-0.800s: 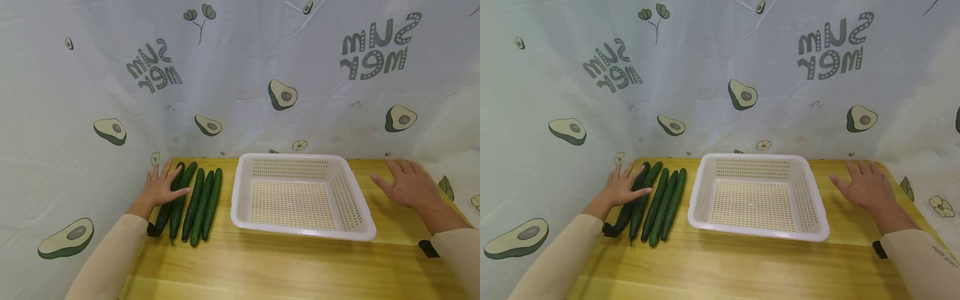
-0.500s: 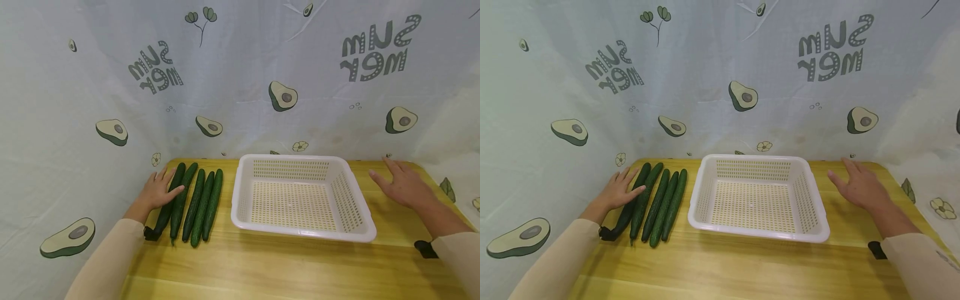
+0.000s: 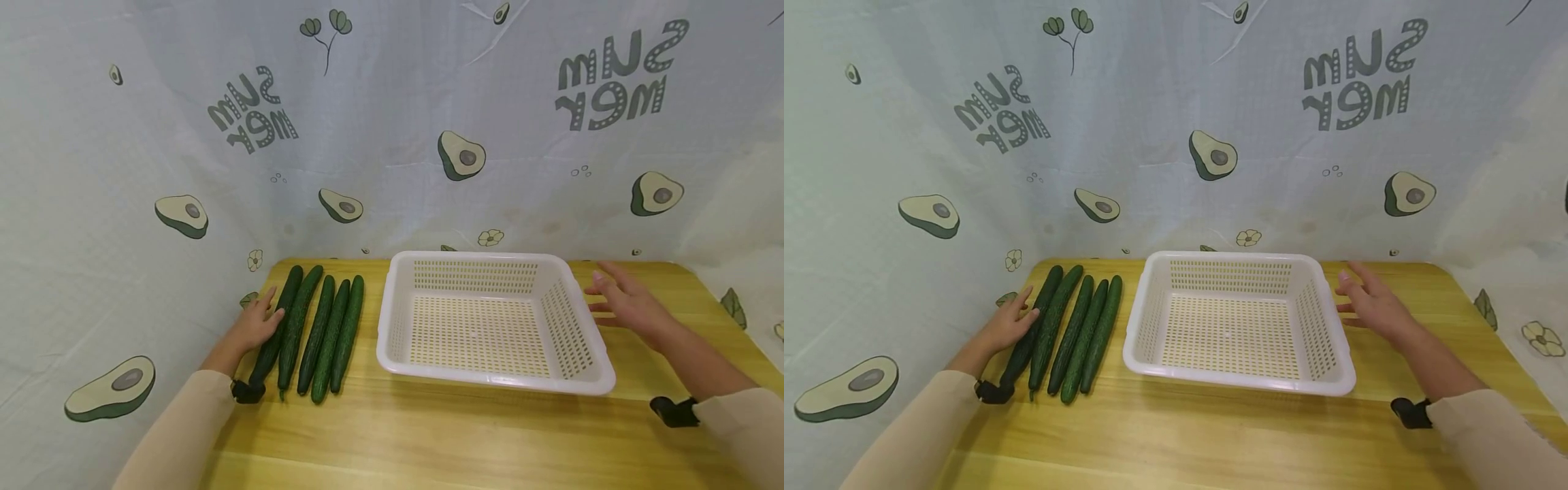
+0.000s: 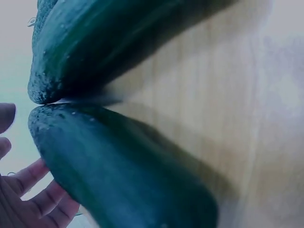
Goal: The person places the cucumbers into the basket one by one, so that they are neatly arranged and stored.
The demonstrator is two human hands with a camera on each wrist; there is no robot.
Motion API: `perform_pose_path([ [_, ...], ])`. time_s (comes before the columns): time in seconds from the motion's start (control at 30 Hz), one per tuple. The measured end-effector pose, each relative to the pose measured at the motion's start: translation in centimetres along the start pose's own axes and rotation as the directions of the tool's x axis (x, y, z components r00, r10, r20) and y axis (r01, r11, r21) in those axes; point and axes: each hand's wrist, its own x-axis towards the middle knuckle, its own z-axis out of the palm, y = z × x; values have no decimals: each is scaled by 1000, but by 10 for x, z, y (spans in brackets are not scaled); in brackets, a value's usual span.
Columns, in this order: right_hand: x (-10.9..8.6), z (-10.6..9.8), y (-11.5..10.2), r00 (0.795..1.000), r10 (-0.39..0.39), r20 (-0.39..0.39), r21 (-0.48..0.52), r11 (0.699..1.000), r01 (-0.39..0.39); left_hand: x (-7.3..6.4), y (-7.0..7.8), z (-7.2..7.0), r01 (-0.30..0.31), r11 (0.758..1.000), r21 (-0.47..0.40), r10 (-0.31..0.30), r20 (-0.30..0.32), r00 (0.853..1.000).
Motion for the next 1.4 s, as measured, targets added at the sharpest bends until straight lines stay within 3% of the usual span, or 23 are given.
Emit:
perform_pose_path([
  [0.27, 0, 16, -5, 993, 78, 89, 37, 996, -82, 0, -6, 9, -6, 998, -67, 6, 9, 1000],
  [0.47, 2, 27, -2, 991, 115, 61, 58, 991, -119, -1, -3, 11, 50, 996, -70, -48, 32, 998],
  [0.67, 2, 35, -1, 992, 121, 26, 96, 988, -123, -3, 1, 11, 66, 996, -57, -64, 34, 997],
  [1.0, 3, 37, -4, 993, 118, 6, 66, 991, -119, 3, 0, 8, 75, 995, -62, -72, 42, 996],
  [1.23, 2, 38, -4, 993, 118, 1, 60, 991, -118, 2, -1, 7, 147, 976, -160, -138, 66, 988],
  [1.4, 1, 39, -5, 993, 114, -3, 66, 991, -114, -3, -2, 6, 188, 958, -216, -183, 43, 982],
])
